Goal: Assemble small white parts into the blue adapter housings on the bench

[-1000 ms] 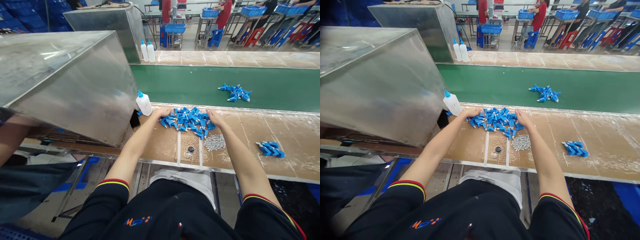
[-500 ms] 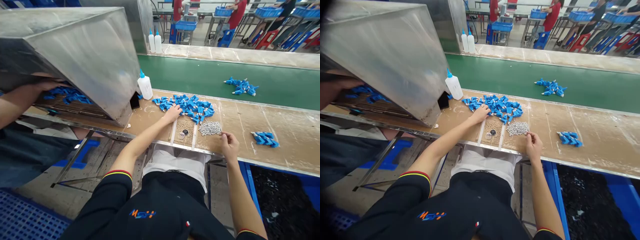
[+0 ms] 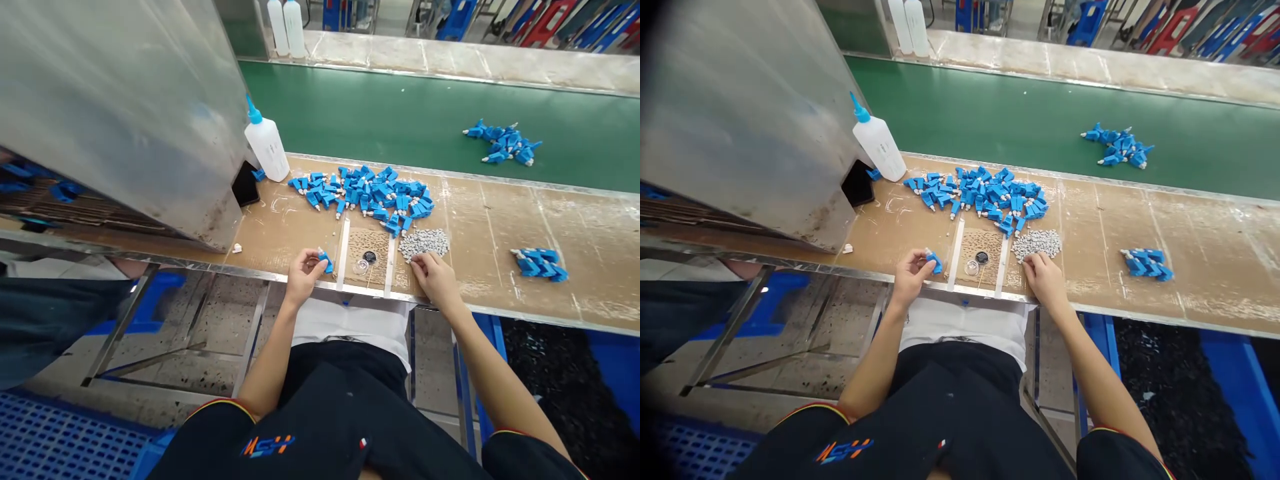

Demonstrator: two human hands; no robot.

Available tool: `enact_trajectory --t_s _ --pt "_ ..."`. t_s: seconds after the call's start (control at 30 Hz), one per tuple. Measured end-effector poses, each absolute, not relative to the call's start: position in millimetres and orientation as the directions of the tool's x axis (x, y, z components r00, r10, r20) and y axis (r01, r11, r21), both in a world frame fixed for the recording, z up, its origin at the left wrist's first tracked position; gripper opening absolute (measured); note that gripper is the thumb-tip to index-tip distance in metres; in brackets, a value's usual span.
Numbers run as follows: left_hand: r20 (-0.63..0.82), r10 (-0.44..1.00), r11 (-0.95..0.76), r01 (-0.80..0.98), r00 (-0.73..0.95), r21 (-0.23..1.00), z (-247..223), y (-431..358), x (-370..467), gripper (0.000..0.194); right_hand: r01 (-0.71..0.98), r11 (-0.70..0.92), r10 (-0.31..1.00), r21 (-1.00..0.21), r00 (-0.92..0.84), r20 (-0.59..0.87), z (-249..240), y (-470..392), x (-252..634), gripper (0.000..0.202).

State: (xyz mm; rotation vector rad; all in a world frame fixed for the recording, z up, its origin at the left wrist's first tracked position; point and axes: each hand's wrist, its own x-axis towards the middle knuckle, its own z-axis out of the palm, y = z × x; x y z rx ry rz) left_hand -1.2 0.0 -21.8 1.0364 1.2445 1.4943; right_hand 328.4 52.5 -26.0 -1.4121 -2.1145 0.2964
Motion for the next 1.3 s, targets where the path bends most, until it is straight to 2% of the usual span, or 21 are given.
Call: enact_trajectory --t_s 0.13,0.33,0.43,0.57,0.7,0.8,0.9,1.0,1.13,1.3 --pt "-0.003 0.973 -0.050 -0.224 -0.229 0.973 -29 -2 -4 0.042 0.773 0.467 0.883 -0.429 -0.378 0.280 -19 55 336 0.018" --pt "-0.021 0.984 -0.023 -0.245 -0.179 0.969 -26 5 -8 0.039 0.655 0.509 0.847 -0.559 -0.498 0.187 1 58 341 0.027" --pt "-0.021 0.982 -0.030 -0.263 -0.188 0.964 -26 5 -10 0.039 0.667 0.424 0.898 -0.613 -0.396 0.190 7 52 344 0.022" --pt "-0.012 0.979 -0.044 -0.269 -0.203 0.962 -28 5 -10 0.039 0.735 0.227 0.969 -0.639 -0.240 0.068 9 43 341 0.010" --pt "0.011 0.982 -0.062 -0.260 -0.191 0.964 -31 6 -9 0.039 0.797 0.206 0.967 -0.568 -0.254 -0.006 8 50 332 0.012" --pt "0.014 0.986 -0.055 -0.243 -0.167 0.968 -31 5 -10 0.039 0.831 0.270 0.946 -0.486 -0.323 -0.027 8 62 331 0.012" --pt "0.003 0.990 -0.036 -0.238 -0.138 0.971 -29 5 -12 0.040 0.817 0.349 0.906 -0.460 -0.419 -0.056 8 65 328 0.014" --pt "0.000 0.993 -0.030 -0.248 -0.121 0.968 -27 4 -13 0.039 0.772 0.436 0.875 -0.462 -0.484 0.016 4 57 316 0.013" --pt "0.003 0.991 -0.036 -0.249 -0.131 0.968 -28 3 -12 0.039 0.755 0.512 0.854 -0.409 -0.498 0.151 -3 45 300 0.019" --pt "-0.014 0.994 -0.015 -0.264 -0.107 0.965 -29 3 -12 0.039 0.757 0.554 0.828 -0.345 -0.542 0.143 -1 45 301 0.024"
